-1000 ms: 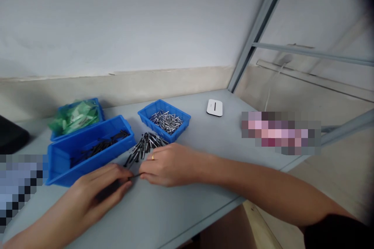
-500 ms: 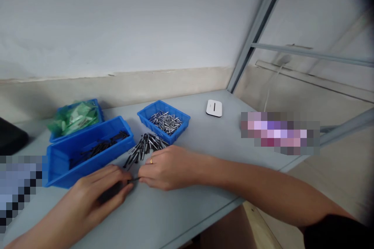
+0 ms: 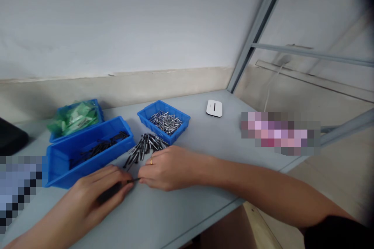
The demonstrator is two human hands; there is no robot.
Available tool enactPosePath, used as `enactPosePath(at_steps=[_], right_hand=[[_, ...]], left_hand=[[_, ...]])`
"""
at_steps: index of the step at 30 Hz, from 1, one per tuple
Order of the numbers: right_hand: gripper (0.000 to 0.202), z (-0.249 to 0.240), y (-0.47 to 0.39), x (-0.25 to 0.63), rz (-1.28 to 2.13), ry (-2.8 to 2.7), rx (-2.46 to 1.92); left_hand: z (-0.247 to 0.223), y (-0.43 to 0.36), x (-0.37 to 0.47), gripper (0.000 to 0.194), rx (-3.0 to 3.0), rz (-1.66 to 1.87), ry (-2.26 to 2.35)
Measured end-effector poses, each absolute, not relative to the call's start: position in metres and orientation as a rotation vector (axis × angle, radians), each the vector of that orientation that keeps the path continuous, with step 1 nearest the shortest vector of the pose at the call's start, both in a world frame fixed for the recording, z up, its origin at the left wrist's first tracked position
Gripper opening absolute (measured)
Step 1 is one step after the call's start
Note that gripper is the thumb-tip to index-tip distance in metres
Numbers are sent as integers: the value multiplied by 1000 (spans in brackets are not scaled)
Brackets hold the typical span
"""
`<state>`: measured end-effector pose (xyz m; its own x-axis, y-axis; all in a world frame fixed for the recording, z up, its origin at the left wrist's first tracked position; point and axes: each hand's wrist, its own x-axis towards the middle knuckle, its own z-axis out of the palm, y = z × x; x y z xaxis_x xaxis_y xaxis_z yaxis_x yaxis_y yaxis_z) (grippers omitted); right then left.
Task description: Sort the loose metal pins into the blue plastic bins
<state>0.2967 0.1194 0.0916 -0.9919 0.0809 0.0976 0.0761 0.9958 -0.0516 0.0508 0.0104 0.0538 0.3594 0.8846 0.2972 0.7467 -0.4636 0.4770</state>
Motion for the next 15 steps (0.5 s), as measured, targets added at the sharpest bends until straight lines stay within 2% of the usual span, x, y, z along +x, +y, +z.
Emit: enactPosePath(at_steps=[5,10,15], right_hand=[[31,96,118,297,94,-3070,-148],[28,93,119,297,112,-3037,-127],[26,90,119,298,109,-2989,-138]], left_hand=[[55,10,55,18,2422,766,1397],[58,9,59,28,2379,810,1479],[61,14,58,13,2508,833,1336]])
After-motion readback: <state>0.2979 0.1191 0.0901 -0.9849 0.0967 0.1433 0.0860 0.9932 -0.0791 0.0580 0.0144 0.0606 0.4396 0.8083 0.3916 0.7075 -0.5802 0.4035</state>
